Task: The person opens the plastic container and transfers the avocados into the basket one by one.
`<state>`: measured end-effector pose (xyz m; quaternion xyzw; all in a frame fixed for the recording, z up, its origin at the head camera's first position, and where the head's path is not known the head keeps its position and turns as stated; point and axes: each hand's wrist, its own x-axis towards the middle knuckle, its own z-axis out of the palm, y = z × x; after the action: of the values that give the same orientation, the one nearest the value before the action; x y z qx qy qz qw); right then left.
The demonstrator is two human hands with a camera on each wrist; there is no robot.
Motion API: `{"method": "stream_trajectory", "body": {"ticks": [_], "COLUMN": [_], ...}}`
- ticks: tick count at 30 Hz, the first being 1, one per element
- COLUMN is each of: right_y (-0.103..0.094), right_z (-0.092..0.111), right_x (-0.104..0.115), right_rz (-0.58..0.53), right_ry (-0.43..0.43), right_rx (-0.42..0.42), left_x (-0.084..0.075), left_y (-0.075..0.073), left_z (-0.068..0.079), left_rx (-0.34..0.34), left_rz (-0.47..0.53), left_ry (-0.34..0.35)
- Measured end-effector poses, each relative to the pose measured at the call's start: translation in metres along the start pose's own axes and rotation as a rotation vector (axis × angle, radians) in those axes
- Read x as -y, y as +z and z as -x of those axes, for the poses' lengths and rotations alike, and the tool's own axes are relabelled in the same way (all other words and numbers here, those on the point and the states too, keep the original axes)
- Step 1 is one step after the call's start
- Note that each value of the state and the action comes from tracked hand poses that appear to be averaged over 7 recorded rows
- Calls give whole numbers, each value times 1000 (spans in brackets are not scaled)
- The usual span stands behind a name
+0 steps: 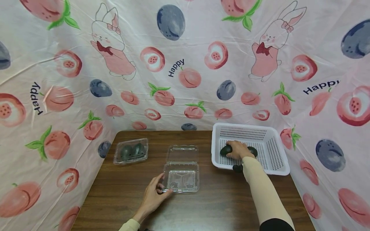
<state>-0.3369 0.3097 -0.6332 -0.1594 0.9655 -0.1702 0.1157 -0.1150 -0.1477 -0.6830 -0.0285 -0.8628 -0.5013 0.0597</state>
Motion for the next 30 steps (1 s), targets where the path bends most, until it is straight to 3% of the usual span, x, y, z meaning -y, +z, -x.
{"method": "stream_trajectory", "body": {"ticks": [8, 21, 30], "right_y": [6, -28, -30], "right_z": [-7, 28, 30], "right_x": [-10, 41, 44], "right_rz": [-17, -67, -31], "right_ry": [25, 29, 50], "right_rx": [14, 26, 30], "left_x": [0, -1, -2], "left_y": [0, 0, 1], "left_z": [0, 1, 0], "left_rx": [0, -6, -13], "left_rz": [-5, -11, -15], "left_ry": [1, 4, 11]}}
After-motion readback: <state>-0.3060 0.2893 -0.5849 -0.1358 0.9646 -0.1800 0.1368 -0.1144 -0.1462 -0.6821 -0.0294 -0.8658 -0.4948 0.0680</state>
